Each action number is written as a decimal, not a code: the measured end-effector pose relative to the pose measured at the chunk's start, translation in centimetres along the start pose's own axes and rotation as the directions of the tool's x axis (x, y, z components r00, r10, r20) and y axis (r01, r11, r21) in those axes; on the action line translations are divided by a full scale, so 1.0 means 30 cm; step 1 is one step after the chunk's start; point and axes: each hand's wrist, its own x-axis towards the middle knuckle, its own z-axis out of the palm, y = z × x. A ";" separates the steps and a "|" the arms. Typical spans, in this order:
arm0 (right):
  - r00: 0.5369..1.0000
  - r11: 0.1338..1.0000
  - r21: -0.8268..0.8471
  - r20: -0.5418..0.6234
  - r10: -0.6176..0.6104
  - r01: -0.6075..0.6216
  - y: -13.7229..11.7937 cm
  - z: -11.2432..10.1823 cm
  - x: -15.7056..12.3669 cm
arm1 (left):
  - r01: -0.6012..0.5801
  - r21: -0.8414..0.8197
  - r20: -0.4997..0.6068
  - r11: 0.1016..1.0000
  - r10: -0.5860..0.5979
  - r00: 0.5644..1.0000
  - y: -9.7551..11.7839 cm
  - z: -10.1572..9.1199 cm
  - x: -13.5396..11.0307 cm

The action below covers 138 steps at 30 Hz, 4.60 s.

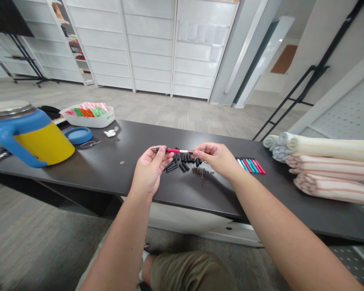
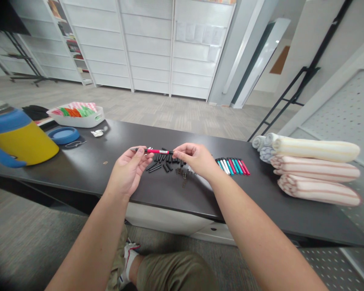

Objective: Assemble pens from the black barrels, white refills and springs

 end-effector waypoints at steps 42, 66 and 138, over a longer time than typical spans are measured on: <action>0.949 0.894 -0.373 0.281 -0.144 0.247 -0.016 -0.006 -0.019 | -0.053 0.092 -0.002 0.994 0.053 0.999 -0.013 0.002 -0.002; 0.954 0.899 -0.379 0.277 -0.114 0.217 -0.018 -0.007 -0.023 | -0.056 0.109 -0.012 0.993 0.058 0.998 -0.014 0.004 -0.002; 0.825 0.996 0.085 0.564 -0.043 -0.007 -0.020 -0.020 -0.046 | 0.056 -0.041 0.266 0.998 -0.043 0.963 0.009 -0.019 -0.023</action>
